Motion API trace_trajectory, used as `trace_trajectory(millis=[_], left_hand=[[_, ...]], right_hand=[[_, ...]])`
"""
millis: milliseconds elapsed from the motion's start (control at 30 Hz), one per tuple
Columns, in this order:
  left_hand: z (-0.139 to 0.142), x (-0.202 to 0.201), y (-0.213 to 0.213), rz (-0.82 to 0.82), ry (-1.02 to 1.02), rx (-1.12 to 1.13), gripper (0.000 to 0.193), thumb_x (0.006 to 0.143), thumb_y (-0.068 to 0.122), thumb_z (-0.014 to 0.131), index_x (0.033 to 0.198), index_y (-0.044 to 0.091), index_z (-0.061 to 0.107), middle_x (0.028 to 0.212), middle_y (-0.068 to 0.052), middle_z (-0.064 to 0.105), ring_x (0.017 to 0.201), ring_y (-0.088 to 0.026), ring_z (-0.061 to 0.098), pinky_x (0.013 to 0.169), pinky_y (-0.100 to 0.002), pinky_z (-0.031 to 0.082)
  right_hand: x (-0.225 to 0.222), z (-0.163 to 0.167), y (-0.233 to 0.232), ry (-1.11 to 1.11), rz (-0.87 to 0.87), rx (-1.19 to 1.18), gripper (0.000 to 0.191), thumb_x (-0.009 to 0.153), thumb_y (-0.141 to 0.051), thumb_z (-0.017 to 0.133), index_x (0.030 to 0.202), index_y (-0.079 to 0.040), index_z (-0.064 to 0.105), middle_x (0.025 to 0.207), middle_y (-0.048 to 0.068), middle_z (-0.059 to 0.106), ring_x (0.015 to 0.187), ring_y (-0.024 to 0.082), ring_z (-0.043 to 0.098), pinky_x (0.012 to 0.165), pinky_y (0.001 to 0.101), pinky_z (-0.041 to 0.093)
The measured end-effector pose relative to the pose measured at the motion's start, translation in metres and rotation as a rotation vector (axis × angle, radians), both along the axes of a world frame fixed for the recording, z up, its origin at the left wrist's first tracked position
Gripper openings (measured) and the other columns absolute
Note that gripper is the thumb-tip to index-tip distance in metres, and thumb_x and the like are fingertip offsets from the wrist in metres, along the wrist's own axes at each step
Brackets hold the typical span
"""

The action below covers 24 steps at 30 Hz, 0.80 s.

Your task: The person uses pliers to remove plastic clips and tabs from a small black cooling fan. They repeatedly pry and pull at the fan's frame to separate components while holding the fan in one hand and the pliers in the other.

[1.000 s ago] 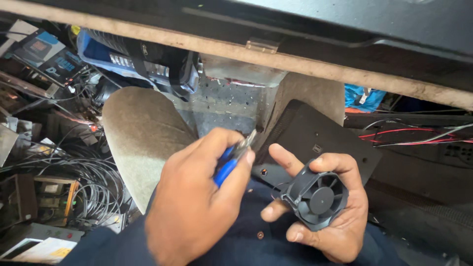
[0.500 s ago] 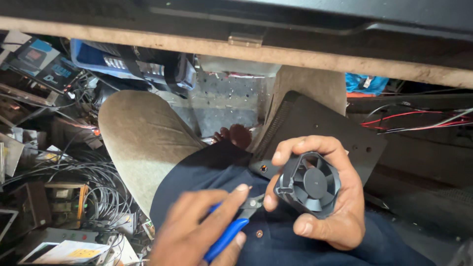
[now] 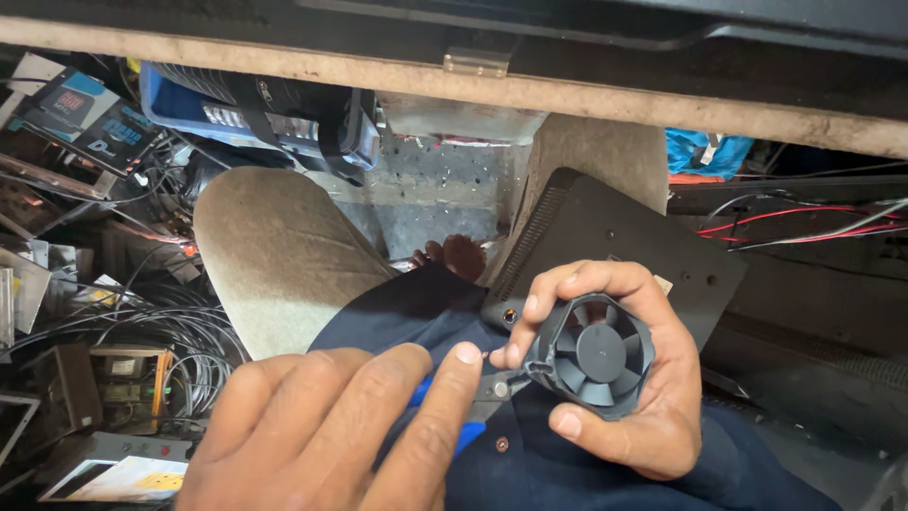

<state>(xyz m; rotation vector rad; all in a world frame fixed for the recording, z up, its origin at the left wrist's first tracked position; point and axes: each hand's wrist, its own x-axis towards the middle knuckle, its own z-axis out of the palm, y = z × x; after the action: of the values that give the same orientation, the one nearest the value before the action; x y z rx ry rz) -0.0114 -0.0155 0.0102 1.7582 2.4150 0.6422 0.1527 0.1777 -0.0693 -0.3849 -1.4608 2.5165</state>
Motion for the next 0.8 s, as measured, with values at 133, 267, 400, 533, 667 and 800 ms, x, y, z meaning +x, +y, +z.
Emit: trace_trajectory(millis=[133,267,400,533,667,800], left_hand=[[0.003,-0.005,0.001,-0.070,0.054,0.032,0.041,0.085,0.029,0.067,0.119,0.006,0.072,0.103,-0.007,0.069,0.088,-0.020,0.067,0.073,-0.035,0.045],[0.006,-0.012,0.006,-0.148,0.077,0.056,0.041,0.083,0.024,0.068,0.118,0.003,0.072,0.103,-0.007,0.068,0.088,-0.019,0.066,0.070,-0.033,0.045],[0.006,-0.024,0.010,-0.285,0.046,0.059,0.044,0.078,0.020,0.067,0.118,0.001,0.072,0.101,-0.007,0.067,0.085,-0.019,0.063,0.065,-0.032,0.041],[0.002,-0.032,0.010,-0.392,-0.076,0.028,0.050,0.079,0.029,0.070,0.120,0.000,0.071,0.093,-0.005,0.060,0.087,-0.022,0.058,0.069,-0.034,0.042],[-0.003,-0.034,0.012,-0.438,-0.209,-0.007,0.057,0.083,0.041,0.073,0.119,-0.004,0.069,0.088,-0.005,0.052,0.086,-0.022,0.053,0.071,-0.035,0.040],[-0.005,-0.033,0.015,-0.453,-0.221,-0.015,0.052,0.083,0.037,0.076,0.114,-0.004,0.069,0.085,-0.005,0.052,0.083,-0.021,0.053,0.068,-0.035,0.040]], right_hand=[[0.001,-0.001,-0.002,0.012,0.002,0.001,0.067,0.084,0.005,0.077,0.142,0.003,0.043,0.134,0.024,0.053,0.120,0.029,0.065,0.112,0.0513,0.056],[0.000,-0.001,0.001,0.016,0.042,-0.009,0.067,0.083,0.004,0.075,0.142,0.003,0.044,0.132,0.024,0.054,0.118,0.029,0.065,0.110,0.0482,0.055],[0.001,0.002,0.007,-0.027,0.120,-0.007,0.065,0.082,0.000,0.076,0.139,0.005,0.046,0.129,0.023,0.056,0.116,0.029,0.064,0.109,0.0458,0.054],[-0.001,0.001,0.010,-0.034,0.162,-0.096,0.064,0.080,-0.006,0.080,0.135,0.006,0.050,0.119,0.023,0.059,0.107,0.026,0.063,0.101,0.0418,0.054],[-0.002,0.000,0.013,-0.048,0.196,-0.117,0.063,0.080,-0.007,0.082,0.134,0.007,0.052,0.116,0.022,0.060,0.102,0.025,0.062,0.098,0.0409,0.054],[-0.002,-0.001,0.013,-0.025,0.209,-0.123,0.063,0.082,-0.007,0.083,0.136,0.007,0.053,0.116,0.022,0.061,0.105,0.025,0.064,0.098,0.0400,0.054]])
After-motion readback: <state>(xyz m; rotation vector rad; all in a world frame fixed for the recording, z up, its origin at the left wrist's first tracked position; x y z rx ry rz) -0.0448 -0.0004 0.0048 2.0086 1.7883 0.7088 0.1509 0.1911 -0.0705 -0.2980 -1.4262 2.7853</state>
